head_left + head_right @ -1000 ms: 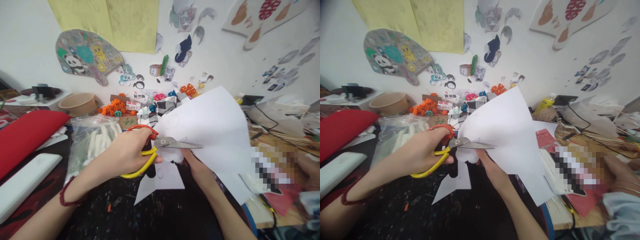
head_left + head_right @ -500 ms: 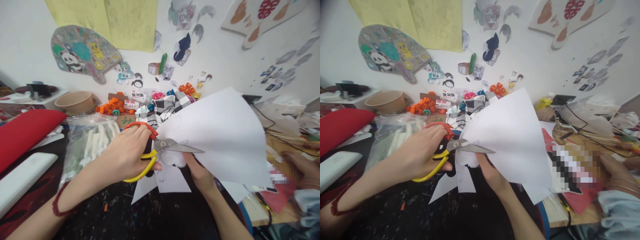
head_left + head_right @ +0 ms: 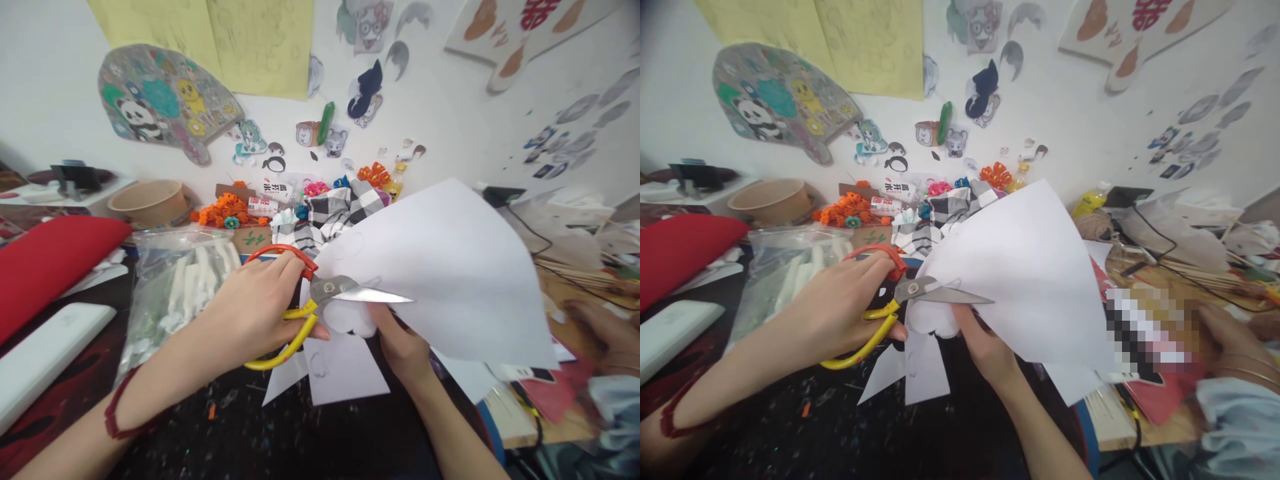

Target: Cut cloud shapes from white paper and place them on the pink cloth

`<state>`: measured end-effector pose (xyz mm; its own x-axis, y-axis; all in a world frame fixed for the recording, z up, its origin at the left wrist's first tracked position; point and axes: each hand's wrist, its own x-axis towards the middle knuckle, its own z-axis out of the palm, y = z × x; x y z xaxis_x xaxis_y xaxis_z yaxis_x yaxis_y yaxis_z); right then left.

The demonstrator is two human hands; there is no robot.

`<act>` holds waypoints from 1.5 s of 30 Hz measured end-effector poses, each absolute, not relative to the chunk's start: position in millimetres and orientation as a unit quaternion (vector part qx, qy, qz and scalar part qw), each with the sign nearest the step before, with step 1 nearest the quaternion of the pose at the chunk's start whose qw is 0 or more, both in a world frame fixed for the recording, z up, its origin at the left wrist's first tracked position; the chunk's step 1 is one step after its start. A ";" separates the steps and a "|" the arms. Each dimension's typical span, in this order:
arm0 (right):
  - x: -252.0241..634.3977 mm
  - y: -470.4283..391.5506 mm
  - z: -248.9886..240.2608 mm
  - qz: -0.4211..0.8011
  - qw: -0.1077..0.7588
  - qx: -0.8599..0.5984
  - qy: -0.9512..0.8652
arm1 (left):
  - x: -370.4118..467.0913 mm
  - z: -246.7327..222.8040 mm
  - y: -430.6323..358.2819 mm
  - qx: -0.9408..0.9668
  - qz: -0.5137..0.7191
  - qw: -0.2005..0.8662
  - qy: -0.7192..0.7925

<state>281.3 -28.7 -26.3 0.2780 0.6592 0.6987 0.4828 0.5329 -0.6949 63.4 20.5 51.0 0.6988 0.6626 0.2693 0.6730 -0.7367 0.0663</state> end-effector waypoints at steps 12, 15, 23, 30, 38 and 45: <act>290.8 -33.9 -20.0 0.019 0.576 -0.467 -0.671 | 56.7 58.6 26.0 -0.894 -0.117 -0.160 -0.402; 291.2 -32.4 -20.5 0.002 0.574 -0.459 -0.678 | 54.8 58.0 27.6 -0.896 -0.121 -0.184 -0.386; 290.7 -34.2 -13.8 0.023 0.564 -0.472 -0.677 | 54.4 58.9 26.8 -0.893 -0.111 -0.188 -0.393; 296.3 -32.7 -29.8 0.073 0.582 -0.477 -0.655 | 53.8 59.2 26.8 -0.903 -0.098 -0.128 -0.398; 296.7 -34.3 -29.1 0.081 0.587 -0.476 -0.650 | 51.7 57.0 24.6 -0.912 -0.102 -0.082 -0.388; 296.0 -33.6 -26.3 0.068 0.580 -0.473 -0.660 | 52.6 57.6 25.0 -0.912 -0.094 -0.098 -0.388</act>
